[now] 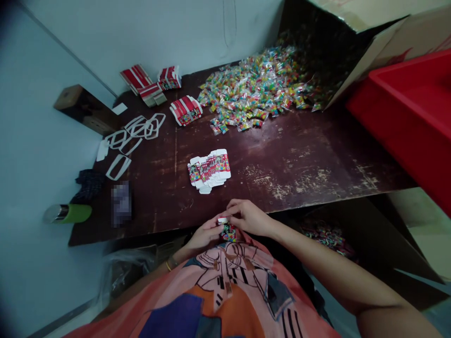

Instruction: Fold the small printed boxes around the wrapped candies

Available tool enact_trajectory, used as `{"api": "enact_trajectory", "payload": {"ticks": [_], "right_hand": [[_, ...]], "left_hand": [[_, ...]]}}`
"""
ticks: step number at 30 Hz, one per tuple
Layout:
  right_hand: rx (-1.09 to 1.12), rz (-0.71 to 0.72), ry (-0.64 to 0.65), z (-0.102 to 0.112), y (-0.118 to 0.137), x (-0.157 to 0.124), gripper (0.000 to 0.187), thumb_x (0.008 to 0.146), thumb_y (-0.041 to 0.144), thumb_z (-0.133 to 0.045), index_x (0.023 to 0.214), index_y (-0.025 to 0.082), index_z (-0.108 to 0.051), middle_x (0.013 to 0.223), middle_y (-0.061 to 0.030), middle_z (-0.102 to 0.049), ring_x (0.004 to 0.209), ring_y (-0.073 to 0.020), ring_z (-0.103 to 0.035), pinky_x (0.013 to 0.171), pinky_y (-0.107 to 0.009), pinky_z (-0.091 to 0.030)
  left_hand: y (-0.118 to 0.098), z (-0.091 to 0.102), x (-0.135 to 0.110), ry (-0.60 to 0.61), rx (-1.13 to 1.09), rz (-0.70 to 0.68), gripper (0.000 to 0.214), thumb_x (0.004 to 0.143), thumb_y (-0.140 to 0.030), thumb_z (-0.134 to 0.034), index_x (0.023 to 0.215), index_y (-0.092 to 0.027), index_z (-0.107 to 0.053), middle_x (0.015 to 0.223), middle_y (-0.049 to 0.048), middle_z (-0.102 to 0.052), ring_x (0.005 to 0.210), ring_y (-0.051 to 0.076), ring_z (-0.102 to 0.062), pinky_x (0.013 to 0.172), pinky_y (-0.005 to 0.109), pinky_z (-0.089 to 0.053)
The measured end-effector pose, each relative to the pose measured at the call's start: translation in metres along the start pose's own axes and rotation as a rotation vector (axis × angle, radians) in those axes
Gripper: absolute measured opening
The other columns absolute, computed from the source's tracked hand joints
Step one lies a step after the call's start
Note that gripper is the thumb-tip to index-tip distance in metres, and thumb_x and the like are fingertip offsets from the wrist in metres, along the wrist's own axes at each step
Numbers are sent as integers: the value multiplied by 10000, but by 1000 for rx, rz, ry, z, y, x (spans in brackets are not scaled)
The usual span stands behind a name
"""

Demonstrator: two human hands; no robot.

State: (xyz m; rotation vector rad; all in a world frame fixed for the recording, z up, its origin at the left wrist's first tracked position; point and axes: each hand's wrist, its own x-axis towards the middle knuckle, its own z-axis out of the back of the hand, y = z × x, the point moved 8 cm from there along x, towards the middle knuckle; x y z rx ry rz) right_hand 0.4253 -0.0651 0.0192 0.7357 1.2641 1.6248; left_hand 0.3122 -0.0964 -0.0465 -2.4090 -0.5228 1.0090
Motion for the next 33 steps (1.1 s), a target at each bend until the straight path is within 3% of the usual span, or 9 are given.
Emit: {"api": "enact_trajectory", "payload": {"ticks": [8,14,18,20,22,24,27,30,33], "right_hand": [[-207,34,-2,13,4,0,222,885,223,-548,957,222,-758,800,-48,-663,697,-146,-617,647,-254,-460],[-199,203,199,-3,33,-13,369,794,62,-548,1078,222,-720,1014,-84,-670,978,-205,-594,868,-334,-460],[-139,251,294,2,32,-1,389,809,57,-516,1103,227,-704,1069,-64,-668,988,-177,-607,891,-315,-469],[-233,232,193,33,15,27,323,850,95,-504,1073,216,-704,1029,-47,-679,951,-158,-615,873,-295,-471],[-477,146,-92,93,-10,65,285,865,124,-507,1076,185,-689,1068,-58,-669,1012,-173,-585,915,-303,-436],[-696,16,-397,159,-31,96,336,878,138,-482,1180,121,-629,1224,-118,-597,1151,-224,-493,981,-347,-363],[-784,-72,-563,218,-56,127,451,894,166,-477,1324,31,-487,1374,-215,-462,1258,-304,-334,1015,-444,-261],[-818,-121,-620,233,-74,130,447,894,222,-501,1308,53,-499,1370,-207,-471,1238,-313,-315,1006,-458,-240],[-851,-164,-677,212,-87,105,417,916,277,-446,1274,81,-527,1345,-204,-469,1198,-338,-334,979,-477,-270]], "left_hand": [[-6,2,8,41,329,-102,508,769,-376,-701,1215,-156,-598,1103,87,-656,1051,219,-578,929,321,-432],[-13,1,6,-1,425,-147,663,758,-289,-697,1367,-169,-461,1149,112,-634,1042,203,-578,949,321,-407],[-39,-2,2,-26,631,-222,776,722,-173,-677,1432,-181,-364,1003,69,-632,914,170,-583,878,297,-428],[-59,-2,-3,-22,828,-238,776,720,-133,-635,1440,-212,-357,958,41,-617,858,158,-575,835,284,-433],[-76,-2,-12,34,1065,-218,738,699,-97,-599,1401,-247,-428,938,25,-613,822,158,-567,794,269,-428],[-84,-3,-23,135,1299,-169,591,679,-84,-579,1246,-251,-593,907,20,-617,800,163,-560,766,259,-419],[-86,0,-36,245,1478,-93,296,675,-87,-564,918,-204,-688,869,21,-613,786,162,-553,754,256,-421],[-92,11,-35,125,1307,-85,254,733,-132,-549,973,-188,-609,895,16,-602,772,143,-552,716,259,-455],[-88,21,-21,42,828,-60,404,820,-255,-538,1214,-202,-466,989,57,-602,762,148,-592,579,236,-481]]}}
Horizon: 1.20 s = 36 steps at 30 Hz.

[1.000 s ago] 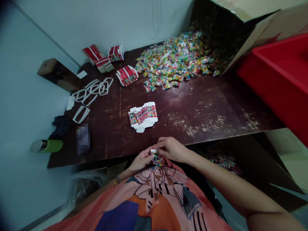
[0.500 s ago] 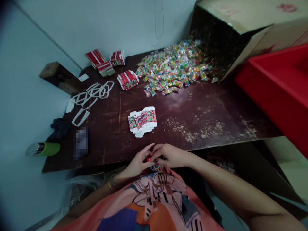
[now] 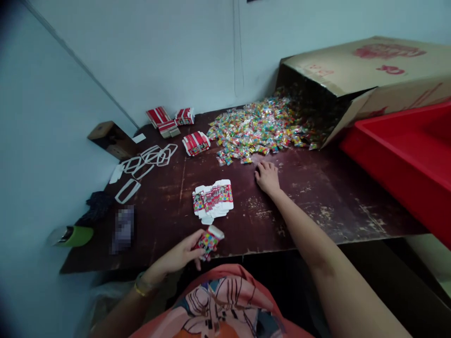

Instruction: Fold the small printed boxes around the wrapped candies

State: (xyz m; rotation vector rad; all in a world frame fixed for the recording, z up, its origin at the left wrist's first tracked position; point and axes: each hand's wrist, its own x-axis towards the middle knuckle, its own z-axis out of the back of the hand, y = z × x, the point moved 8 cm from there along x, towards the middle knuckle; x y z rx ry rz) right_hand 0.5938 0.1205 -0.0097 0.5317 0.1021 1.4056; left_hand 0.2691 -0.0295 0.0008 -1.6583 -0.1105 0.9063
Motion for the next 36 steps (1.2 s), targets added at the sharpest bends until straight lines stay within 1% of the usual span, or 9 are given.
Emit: {"api": "enact_trajectory", "payload": {"ticks": [3,9,12,15,20,25,29,32,36], "right_hand": [[-72,46,-30,3,14,-64,393,929,300,-415,1235,94,-550,1251,-206,-504,1123,-335,-396,952,-482,-332],[-9,244,118,15,67,-213,560,828,488,-604,1260,141,-524,1295,-198,-472,1179,-363,-411,976,-519,-397],[135,266,150,18,82,-252,326,886,353,-553,1162,181,-579,1267,-169,-512,1170,-325,-460,962,-483,-437],[430,177,166,24,91,-256,175,942,253,-449,988,216,-614,1077,-109,-612,978,-231,-578,857,-384,-504],[981,-151,129,36,103,-212,158,873,359,-605,907,205,-589,857,-36,-648,748,-167,-622,686,-285,-523],[926,-178,-68,53,93,-166,193,833,392,-649,863,208,-601,859,-42,-647,750,-175,-601,718,-329,-508],[705,36,3,57,110,-164,128,851,361,-632,832,238,-660,1059,-69,-656,1063,-263,-537,975,-492,-393],[760,93,61,55,121,-178,159,887,356,-574,886,257,-699,1334,-59,-521,1232,-281,-437,1052,-501,-326],[1297,-348,111,27,99,-198,175,855,394,-617,950,248,-634,1027,-38,-625,830,-163,-621,792,-340,-521]], "left_hand": [[3,0,20,-102,-349,-84,537,806,-294,-600,1294,-187,-402,1014,95,-613,786,175,-625,548,241,-506],[3,-4,52,-349,-639,-181,417,800,-341,-639,1145,-145,-513,927,77,-635,710,161,-630,512,240,-511],[3,-11,61,-335,-721,-134,396,840,-455,-580,1056,-124,-552,887,87,-645,675,167,-640,492,250,-518],[-1,-22,63,-249,-675,-112,418,803,-416,-648,1100,-141,-542,960,95,-658,737,184,-664,549,279,-559],[-1,-48,58,-120,-508,-49,531,696,-252,-758,1169,-165,-535,1054,90,-648,789,178,-663,607,284,-576],[-8,-62,51,-73,-429,-47,614,658,-237,-775,1215,-153,-528,961,73,-654,746,165,-655,593,261,-561],[-12,-56,51,-152,-413,-44,578,730,-438,-711,1211,-168,-540,896,51,-647,662,137,-630,529,249,-547],[-13,-49,54,-248,-408,-55,638,793,-667,-504,1106,-122,-614,834,78,-659,616,147,-618,457,241,-520],[-10,-47,59,-275,-407,-11,710,777,-734,-438,955,-83,-661,740,96,-669,547,148,-602,409,221,-476]]}}
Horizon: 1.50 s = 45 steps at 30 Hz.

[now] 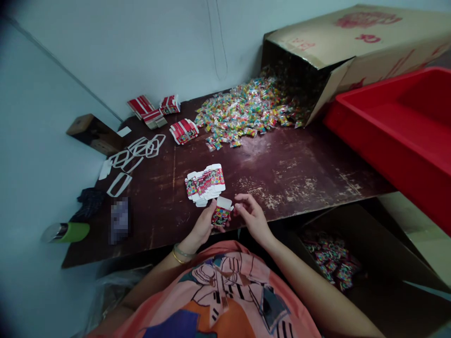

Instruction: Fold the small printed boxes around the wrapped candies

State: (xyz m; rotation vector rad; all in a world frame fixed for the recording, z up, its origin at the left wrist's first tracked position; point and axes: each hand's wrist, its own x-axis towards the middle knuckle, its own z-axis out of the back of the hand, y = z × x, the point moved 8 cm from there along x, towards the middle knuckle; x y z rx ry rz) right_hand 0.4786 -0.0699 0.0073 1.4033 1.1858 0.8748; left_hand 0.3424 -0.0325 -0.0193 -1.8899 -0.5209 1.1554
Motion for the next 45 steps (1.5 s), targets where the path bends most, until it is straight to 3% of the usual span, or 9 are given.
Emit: {"api": "enact_trajectory", "payload": {"ticks": [4,10,15,20,26,31,35,38,45], "right_hand": [[409,-341,124,-14,-29,-8,283,718,356,-766,911,217,-613,763,30,-626,598,-96,-606,649,-248,-539],[407,-391,213,-18,-21,-7,278,722,330,-756,949,200,-662,858,2,-684,675,-99,-638,725,-256,-550],[-51,-148,337,-17,8,2,186,777,283,-679,941,205,-720,911,-32,-690,752,-138,-637,711,-287,-544],[-387,253,431,-29,51,-2,296,926,299,-511,1174,284,-673,1142,-62,-650,1040,-188,-613,913,-346,-490],[-414,210,256,-20,45,7,224,897,344,-577,1028,264,-740,1014,-65,-708,925,-193,-660,831,-339,-533],[-475,302,287,-23,31,-3,313,885,334,-588,1184,291,-667,1144,-71,-683,1031,-219,-623,927,-407,-494],[-281,40,123,-4,-1,0,297,867,401,-600,1100,260,-716,1046,-65,-722,891,-217,-662,798,-375,-545],[-58,-164,-37,13,-23,4,368,810,453,-655,1091,225,-721,988,-55,-740,770,-196,-671,688,-323,-554],[87,-285,-86,17,-30,2,432,752,460,-710,1104,208,-713,876,-47,-751,650,-180,-656,560,-289,-544]], "left_hand": [[1,-3,1,33,-45,23,598,761,-662,-535,940,-102,-648,734,82,-672,565,153,-614,426,219,-486],[-14,-6,-4,86,29,-63,500,769,-562,-566,1011,-128,-615,821,74,-667,619,159,-607,453,230,-497],[-33,-10,-12,138,351,-277,293,764,-377,-626,932,-141,-664,861,51,-649,693,139,-572,553,200,-486],[-22,-6,-5,163,172,-138,352,783,-382,-563,1002,-136,-689,867,69,-661,699,169,-593,545,244,-499],[-15,-9,-9,345,-62,-60,416,775,-370,-640,1125,-146,-656,979,95,-677,869,209,-619,672,286,-536],[0,-7,-17,353,-168,98,444,828,-405,-633,1198,-162,-591,997,119,-672,748,192,-655,552,269,-532],[1,-20,-24,446,-310,156,529,852,-544,-546,1185,-136,-586,1020,164,-671,837,250,-678,644,350,-560],[-8,-23,-24,489,-264,51,562,786,-480,-673,1232,-156,-564,1067,146,-654,957,258,-654,802,386,-542],[0,-22,-13,389,-67,-34,455,717,-379,-762,1071,-125,-629,936,108,-666,761,200,-672,685,323,-547]]}}
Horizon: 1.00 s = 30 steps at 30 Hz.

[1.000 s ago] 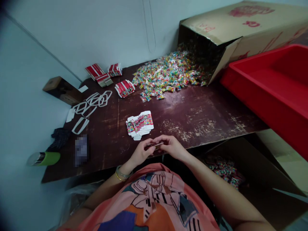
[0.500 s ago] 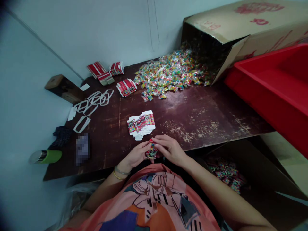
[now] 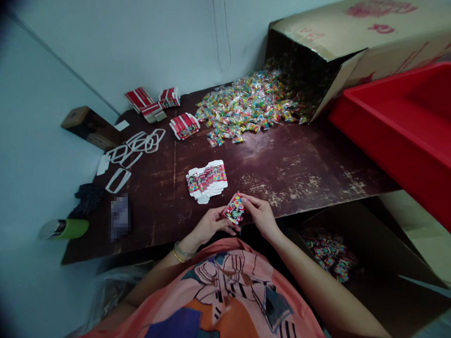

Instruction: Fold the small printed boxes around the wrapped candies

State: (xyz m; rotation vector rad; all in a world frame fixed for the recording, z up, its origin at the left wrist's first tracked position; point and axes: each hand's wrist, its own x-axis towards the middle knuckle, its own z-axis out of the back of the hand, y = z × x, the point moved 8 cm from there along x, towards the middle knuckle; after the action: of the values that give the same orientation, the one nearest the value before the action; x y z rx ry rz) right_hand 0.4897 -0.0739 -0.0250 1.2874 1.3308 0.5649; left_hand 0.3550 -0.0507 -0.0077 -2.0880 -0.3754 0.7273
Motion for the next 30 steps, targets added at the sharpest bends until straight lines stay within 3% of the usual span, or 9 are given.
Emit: {"api": "enact_trajectory", "payload": {"ticks": [3,6,9,12,18,22,26,28,30], "right_hand": [[-39,7,-1,8,8,-5,412,752,463,-709,1075,208,-725,885,-50,-751,672,-189,-665,565,-294,-552],[-60,39,-45,23,12,-9,406,757,463,-707,1083,221,-718,924,-49,-747,716,-201,-674,596,-311,-568],[-6,37,-72,32,5,-10,399,759,449,-713,1095,235,-697,1011,-48,-725,765,-198,-673,637,-314,-579],[135,22,-98,33,-7,-9,355,762,430,-721,1063,248,-674,1026,-24,-704,782,-164,-664,707,-303,-583],[300,-116,-16,0,-30,-15,382,754,391,-736,1076,220,-621,1007,-35,-683,773,-139,-658,767,-298,-570],[221,-179,144,-28,-36,-32,278,818,450,-654,949,209,-609,897,-31,-677,777,-161,-662,780,-332,-552],[-325,91,145,-21,-3,-36,271,872,461,-579,839,194,-613,772,-25,-642,710,-158,-611,715,-302,-516],[-529,316,18,-8,28,-34,247,863,421,-606,989,212,-640,913,-47,-647,807,-175,-604,784,-318,-498],[-588,437,38,-8,47,-31,310,866,396,-607,1129,236,-637,1097,-72,-622,954,-197,-593,877,-339,-470]], "left_hand": [[2,-9,5,34,-44,-9,512,667,-396,-797,1056,-108,-630,879,102,-666,751,206,-672,671,318,-551],[-1,-16,10,54,-73,-38,698,666,-356,-802,1276,-160,-526,912,87,-663,755,192,-660,681,325,-555],[-7,-11,13,-51,-12,-134,847,651,-235,-807,1387,-265,-389,1069,75,-631,807,165,-637,722,312,-547],[-14,0,11,-217,148,-254,717,670,-194,-784,1301,-258,-450,1153,77,-592,861,156,-627,746,273,-520],[-32,8,-4,-354,405,-399,494,764,-252,-701,1225,-216,-528,1180,93,-607,1034,220,-604,941,354,-464],[-29,12,-7,-357,286,-349,560,761,-296,-702,1285,-219,-521,1275,94,-587,1161,253,-550,1024,370,-407],[-12,15,-5,-272,-74,-200,431,844,-398,-582,1218,-184,-586,1095,107,-679,1002,240,-631,907,354,-478],[-5,13,-4,-217,-169,-125,419,862,-416,-547,1200,-173,-596,1022,107,-693,896,226,-652,818,338,-506],[1,7,-4,-115,-169,-48,432,858,-405,-560,1222,-174,-584,1025,103,-686,828,205,-650,754,320,-511]]}}
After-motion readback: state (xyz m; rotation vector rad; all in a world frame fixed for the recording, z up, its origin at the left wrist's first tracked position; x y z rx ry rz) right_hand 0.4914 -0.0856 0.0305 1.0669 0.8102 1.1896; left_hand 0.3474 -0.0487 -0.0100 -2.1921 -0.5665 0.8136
